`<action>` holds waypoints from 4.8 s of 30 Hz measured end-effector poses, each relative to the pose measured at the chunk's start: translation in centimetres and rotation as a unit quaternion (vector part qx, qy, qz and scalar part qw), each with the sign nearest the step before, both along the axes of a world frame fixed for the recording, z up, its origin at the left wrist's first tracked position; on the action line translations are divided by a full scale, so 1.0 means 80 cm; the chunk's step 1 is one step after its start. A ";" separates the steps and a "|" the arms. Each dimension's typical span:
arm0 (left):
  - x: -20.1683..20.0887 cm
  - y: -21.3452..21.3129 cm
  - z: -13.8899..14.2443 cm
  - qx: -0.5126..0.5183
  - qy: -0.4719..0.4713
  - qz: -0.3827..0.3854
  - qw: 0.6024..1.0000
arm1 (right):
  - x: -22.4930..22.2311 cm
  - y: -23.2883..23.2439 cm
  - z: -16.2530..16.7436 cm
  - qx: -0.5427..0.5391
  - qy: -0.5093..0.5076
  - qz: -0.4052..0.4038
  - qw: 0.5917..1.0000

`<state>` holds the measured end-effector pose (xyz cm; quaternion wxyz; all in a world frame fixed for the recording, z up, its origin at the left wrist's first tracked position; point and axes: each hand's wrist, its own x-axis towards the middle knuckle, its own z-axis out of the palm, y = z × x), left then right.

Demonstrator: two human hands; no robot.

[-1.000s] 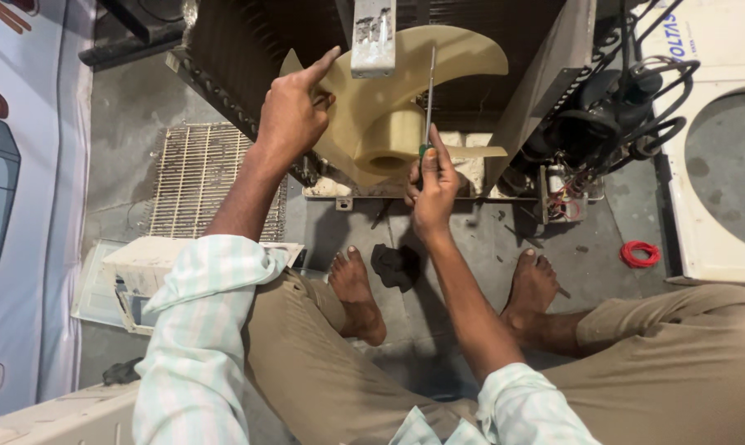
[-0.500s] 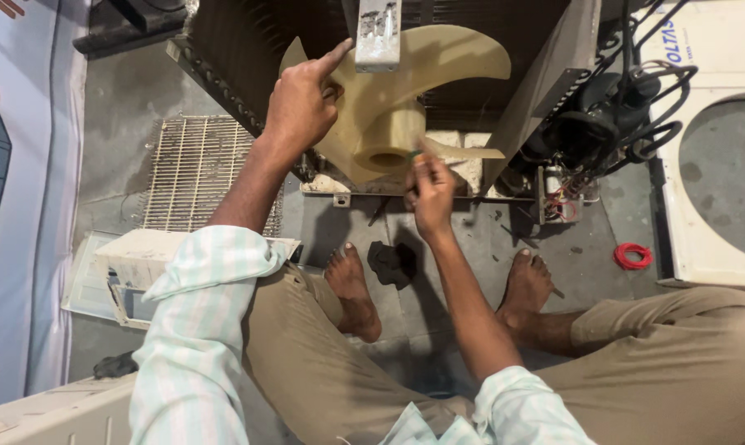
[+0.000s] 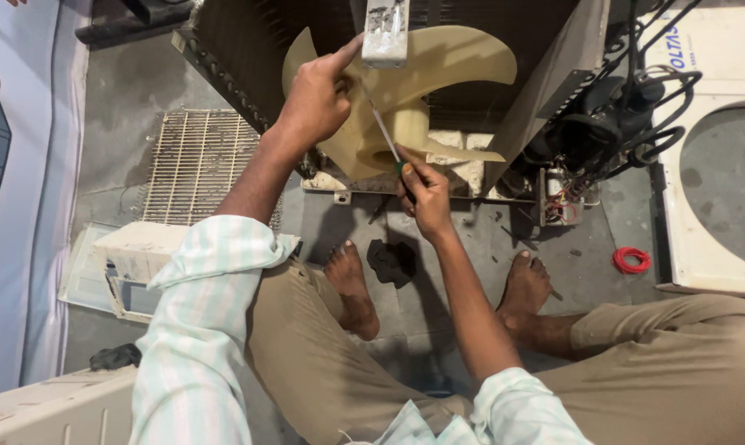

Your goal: The person sits on the floor repairing a Voltas air conditioner outdoor unit. They handle the electrical wiring and capacitor panel, wipe components with a cloth, then use a screwdriver to work on the fan blade and motor mounting area of the unit.

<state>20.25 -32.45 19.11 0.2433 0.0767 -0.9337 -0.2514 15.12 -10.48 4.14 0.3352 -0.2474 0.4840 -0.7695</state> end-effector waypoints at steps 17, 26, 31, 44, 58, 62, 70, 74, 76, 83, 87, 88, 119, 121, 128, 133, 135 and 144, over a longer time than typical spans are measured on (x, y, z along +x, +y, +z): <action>-0.016 -0.056 -0.057 0.325 0.063 -0.057 0.942 | 0.007 -0.002 -0.002 0.021 -0.015 0.012 1.000; -0.014 -0.041 -0.038 0.420 0.046 -0.031 0.906 | 0.021 -0.011 -0.005 -0.014 -0.027 0.042 0.999; -0.006 -0.034 -0.022 0.481 -0.011 -0.004 0.877 | 0.032 -0.016 -0.026 -0.070 -0.112 0.073 0.989; -0.009 -0.011 -0.086 0.090 -0.340 -0.007 0.936 | -0.048 0.059 -0.014 -0.120 -0.221 0.011 0.968; -0.008 0.015 -0.055 0.152 -0.108 -0.084 0.979 | 0.009 0.018 -0.021 -0.201 -0.300 0.022 0.932; -0.029 0.040 -0.049 0.132 -0.040 -0.075 0.988 | 0.020 0.008 -0.012 -0.216 -0.327 -0.061 0.918; -0.038 0.063 -0.031 0.144 -0.002 -0.049 0.988 | 0.022 0.006 0.007 -0.097 -0.163 -0.148 0.971; -0.032 0.030 -0.025 0.116 0.005 0.013 0.993 | 0.029 -0.003 -0.012 -0.020 -0.088 -0.220 0.971; -0.023 0.016 -0.025 0.161 0.043 0.014 0.986 | 0.033 -0.009 -0.025 0.010 -0.047 -0.217 0.975; 0.001 0.000 -0.015 0.150 -0.002 0.079 0.985 | 0.044 -0.021 -0.061 0.064 -0.033 -0.196 0.978; 0.010 -0.009 -0.011 0.124 -0.032 0.102 0.987 | 0.031 -0.015 -0.069 0.071 0.134 -0.103 0.983; 0.014 -0.012 -0.012 0.129 -0.056 0.117 0.983 | 0.029 -0.014 -0.070 0.067 0.084 -0.110 0.988; 0.054 -0.056 -0.034 0.073 -0.116 0.166 0.977 | 0.049 -0.020 -0.065 0.160 0.198 -0.139 0.957; 0.056 -0.056 -0.033 0.067 -0.110 0.157 0.979 | 0.047 -0.021 -0.064 0.140 0.184 -0.141 0.963; 0.057 -0.052 -0.027 0.080 -0.113 0.146 0.980 | 0.048 -0.023 -0.058 0.127 0.068 -0.122 0.982; 0.059 -0.051 -0.023 0.081 -0.122 0.154 0.977 | 0.048 -0.021 -0.056 0.113 0.160 -0.089 0.977; 0.060 -0.051 -0.023 0.085 -0.127 0.151 0.977 | 0.049 -0.022 -0.057 0.079 -0.023 -0.115 0.990; 0.058 -0.051 -0.024 0.077 -0.120 0.152 0.978 | 0.044 -0.026 -0.064 0.099 0.042 -0.077 0.991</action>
